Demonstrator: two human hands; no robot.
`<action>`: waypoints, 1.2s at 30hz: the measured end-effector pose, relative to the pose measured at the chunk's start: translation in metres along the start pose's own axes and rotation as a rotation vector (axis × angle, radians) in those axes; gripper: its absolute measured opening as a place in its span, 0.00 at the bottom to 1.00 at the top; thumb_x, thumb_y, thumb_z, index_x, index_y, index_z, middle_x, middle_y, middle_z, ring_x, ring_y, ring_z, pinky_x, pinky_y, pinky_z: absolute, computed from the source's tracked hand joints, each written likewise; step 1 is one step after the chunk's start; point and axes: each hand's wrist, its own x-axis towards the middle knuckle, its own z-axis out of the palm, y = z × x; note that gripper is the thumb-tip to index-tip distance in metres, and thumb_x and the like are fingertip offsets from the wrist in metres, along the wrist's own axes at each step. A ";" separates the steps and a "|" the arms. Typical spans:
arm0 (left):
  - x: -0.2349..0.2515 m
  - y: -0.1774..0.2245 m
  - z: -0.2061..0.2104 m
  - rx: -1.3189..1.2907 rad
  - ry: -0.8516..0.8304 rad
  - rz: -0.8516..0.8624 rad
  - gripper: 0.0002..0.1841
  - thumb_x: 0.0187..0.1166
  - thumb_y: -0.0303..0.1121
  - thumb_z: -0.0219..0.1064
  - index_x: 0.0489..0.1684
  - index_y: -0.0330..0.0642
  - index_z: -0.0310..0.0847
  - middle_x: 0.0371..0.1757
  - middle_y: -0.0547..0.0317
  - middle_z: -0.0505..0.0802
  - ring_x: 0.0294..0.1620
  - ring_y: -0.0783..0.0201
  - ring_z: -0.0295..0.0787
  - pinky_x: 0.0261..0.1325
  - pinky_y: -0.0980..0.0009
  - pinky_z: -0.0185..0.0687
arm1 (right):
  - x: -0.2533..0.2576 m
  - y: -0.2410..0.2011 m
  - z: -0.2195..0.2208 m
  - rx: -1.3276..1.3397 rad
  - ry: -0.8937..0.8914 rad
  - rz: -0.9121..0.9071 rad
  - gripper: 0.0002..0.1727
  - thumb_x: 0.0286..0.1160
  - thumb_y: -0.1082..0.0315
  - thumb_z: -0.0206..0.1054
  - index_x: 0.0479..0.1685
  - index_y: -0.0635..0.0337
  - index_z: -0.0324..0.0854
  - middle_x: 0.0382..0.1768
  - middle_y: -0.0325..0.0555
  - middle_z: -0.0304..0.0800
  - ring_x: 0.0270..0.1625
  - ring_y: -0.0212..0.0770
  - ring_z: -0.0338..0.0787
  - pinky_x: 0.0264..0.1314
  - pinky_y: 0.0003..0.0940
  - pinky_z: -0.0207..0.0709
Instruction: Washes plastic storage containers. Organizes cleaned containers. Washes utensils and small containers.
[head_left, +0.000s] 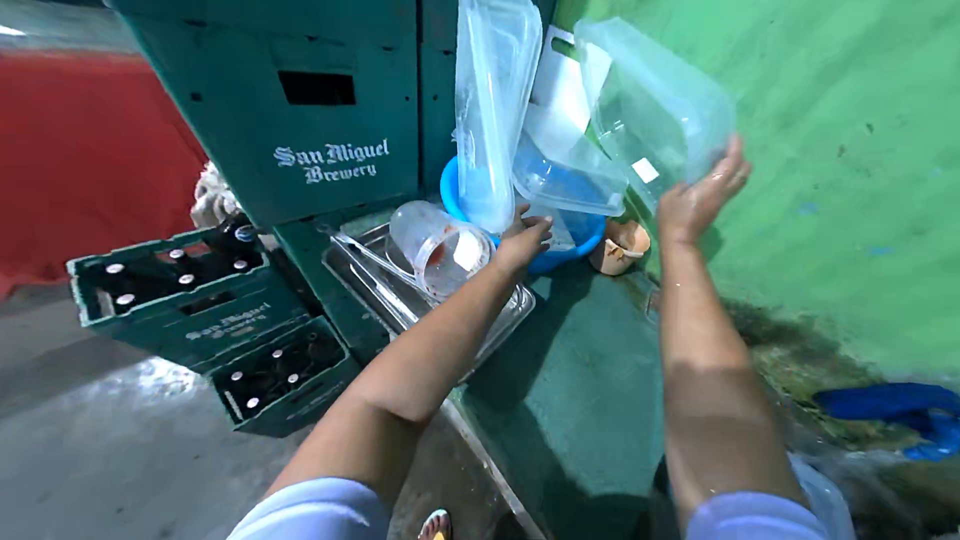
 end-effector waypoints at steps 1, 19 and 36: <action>0.003 -0.002 -0.002 -0.011 -0.005 0.036 0.34 0.91 0.35 0.60 0.92 0.42 0.45 0.80 0.42 0.77 0.67 0.52 0.87 0.64 0.56 0.86 | -0.003 0.000 0.018 0.005 -0.014 -0.023 0.40 0.65 0.80 0.63 0.87 0.68 0.63 0.78 0.75 0.69 0.82 0.69 0.70 0.85 0.49 0.66; 0.024 0.000 0.011 -0.287 -0.012 0.091 0.18 0.96 0.39 0.49 0.77 0.41 0.64 0.67 0.52 0.83 0.59 0.62 0.87 0.58 0.67 0.86 | 0.006 -0.002 0.057 -0.118 -0.737 0.035 0.60 0.51 0.78 0.84 0.91 0.63 0.49 0.85 0.71 0.62 0.82 0.70 0.72 0.78 0.64 0.73; -0.019 -0.033 0.024 -0.174 0.012 -0.083 0.30 0.92 0.37 0.58 0.89 0.37 0.51 0.77 0.40 0.78 0.66 0.53 0.88 0.64 0.60 0.88 | -0.043 0.032 0.003 0.217 -0.590 0.306 0.67 0.58 0.75 0.78 0.98 0.55 0.29 0.94 0.67 0.39 0.83 0.61 0.74 0.75 0.50 0.81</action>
